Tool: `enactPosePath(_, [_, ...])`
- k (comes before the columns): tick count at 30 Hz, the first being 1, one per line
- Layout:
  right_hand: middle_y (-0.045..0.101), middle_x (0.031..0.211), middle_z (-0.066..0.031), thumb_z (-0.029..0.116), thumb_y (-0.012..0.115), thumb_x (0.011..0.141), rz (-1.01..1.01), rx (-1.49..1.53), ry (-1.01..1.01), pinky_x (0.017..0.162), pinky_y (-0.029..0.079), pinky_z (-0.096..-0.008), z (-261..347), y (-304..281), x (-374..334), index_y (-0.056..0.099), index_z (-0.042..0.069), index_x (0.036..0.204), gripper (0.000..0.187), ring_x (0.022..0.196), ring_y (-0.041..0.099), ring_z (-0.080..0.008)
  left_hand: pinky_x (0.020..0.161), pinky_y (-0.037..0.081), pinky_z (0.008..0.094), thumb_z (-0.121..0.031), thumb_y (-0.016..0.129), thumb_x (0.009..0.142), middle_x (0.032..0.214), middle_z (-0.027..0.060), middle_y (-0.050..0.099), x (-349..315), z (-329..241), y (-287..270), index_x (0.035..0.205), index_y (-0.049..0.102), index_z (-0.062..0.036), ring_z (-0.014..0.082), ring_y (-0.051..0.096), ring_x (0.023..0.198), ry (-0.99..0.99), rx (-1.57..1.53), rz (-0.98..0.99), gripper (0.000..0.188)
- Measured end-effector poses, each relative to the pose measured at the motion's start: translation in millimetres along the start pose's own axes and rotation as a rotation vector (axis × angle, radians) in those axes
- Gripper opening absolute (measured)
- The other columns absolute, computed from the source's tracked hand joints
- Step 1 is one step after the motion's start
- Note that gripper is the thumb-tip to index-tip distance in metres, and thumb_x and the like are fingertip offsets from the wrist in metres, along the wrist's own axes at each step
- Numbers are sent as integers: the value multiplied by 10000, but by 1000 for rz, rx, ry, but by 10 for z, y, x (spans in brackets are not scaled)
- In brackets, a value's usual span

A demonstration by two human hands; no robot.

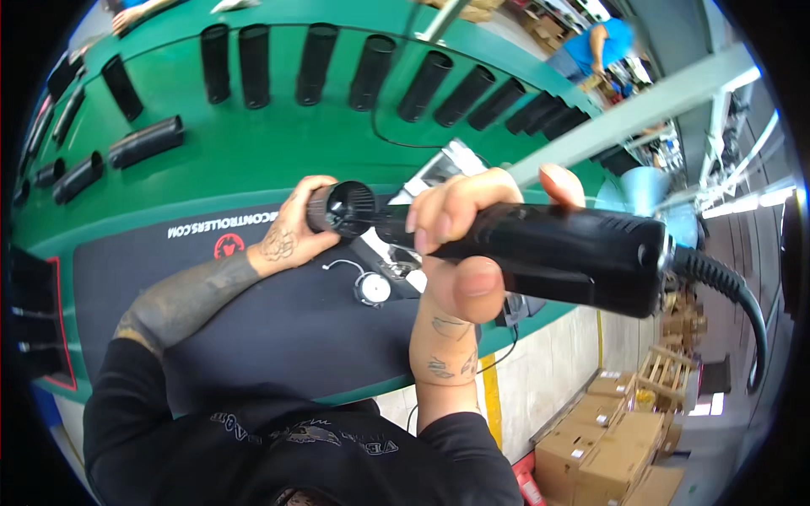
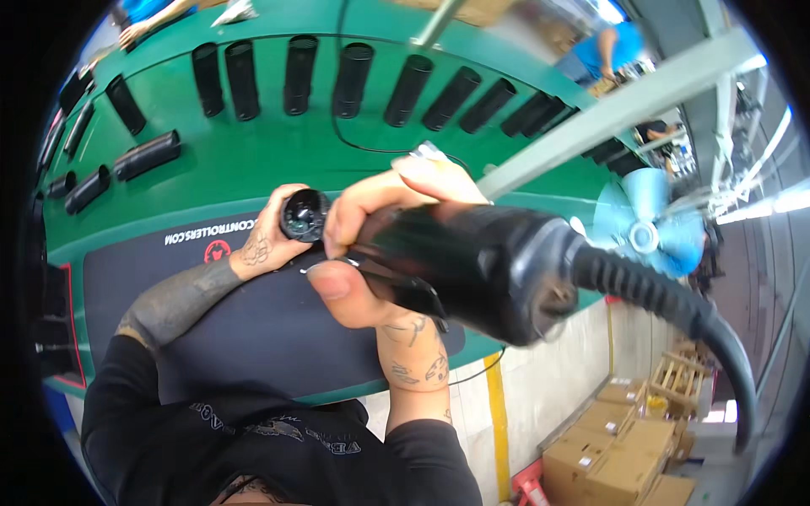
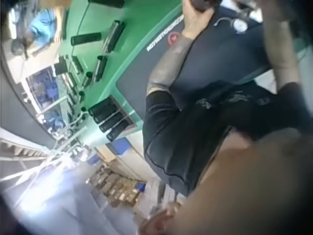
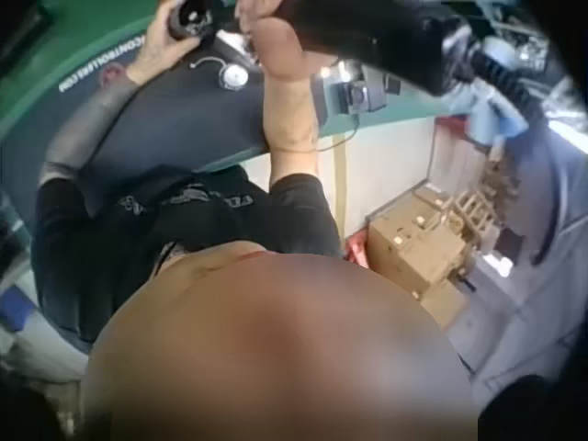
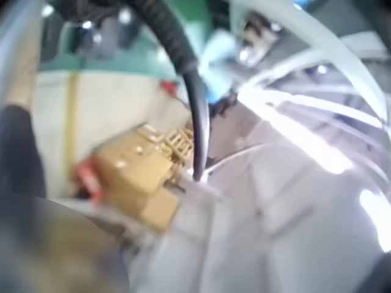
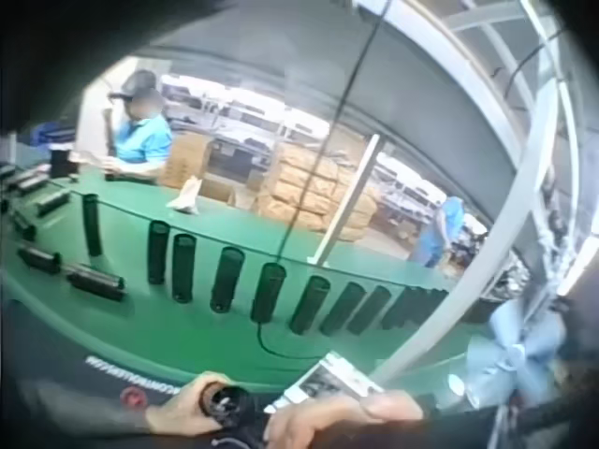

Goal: The recorder is assembling black plastic tube components using an electric power screwdriver at a production workbench.

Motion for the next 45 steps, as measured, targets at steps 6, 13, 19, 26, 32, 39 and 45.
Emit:
enactPosePath(6, [494,772,-40,455,577,842,-199,335,-320,526,415,-296,624,-453,-53,412,157,1301,571,549,492,-139,952,400,348,-6,729,622,1176,145,445,-28,36,-27,1244,386,-29,273,492,1107,76,0,-75,710])
enactPosePath(13, [477,794,-73,434,589,844,-120,399,-283,563,413,-309,987,-878,-137,333,133,1372,660,577,496,-158,951,397,346,25,709,605,1176,147,449,-45,-99,-89,1201,427,-16,279,484,1100,93,98,-58,660])
enactPosePath(19, [467,817,-71,418,548,870,130,203,-94,541,374,-294,669,-420,76,315,89,1384,653,564,455,-137,882,439,342,-93,837,573,1122,116,422,-30,-38,-40,1162,483,-75,266,485,1050,171,-13,-35,687])
enactPosePath(26, [462,786,-82,412,518,882,86,125,38,542,368,-305,359,-289,29,247,124,1388,642,532,445,-130,897,444,349,-98,832,574,1146,107,474,-26,-105,-79,1152,474,-82,250,522,1054,218,50,-21,680])
enactPosePath(32, [481,782,-47,320,667,803,77,601,162,572,392,-251,366,-298,61,342,39,1309,663,573,490,-114,882,459,332,-79,836,569,1105,105,541,-57,-39,-114,1120,475,-71,242,559,1026,198,-29,-9,658])
enactPosePath(39, [495,789,50,403,667,790,10,657,-14,616,409,-229,877,-409,-25,552,203,1187,459,625,487,-73,865,451,352,-79,818,589,1064,106,547,-78,-81,-117,1112,468,-55,252,560,978,282,72,-18,629])
enactPosePath(45, [482,764,2,441,691,732,68,344,-192,521,372,-256,661,-27,-35,473,61,1240,671,550,475,-84,873,444,349,-86,823,575,1065,103,545,-88,-118,-145,1118,467,-53,253,554,986,294,70,-26,650])
Point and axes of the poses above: each hand's wrist, its own x-axis towards the middle knuckle, its own y-axis out of the palm, z = x × y, the point moved 7 cm from there along x, towards the middle knuckle
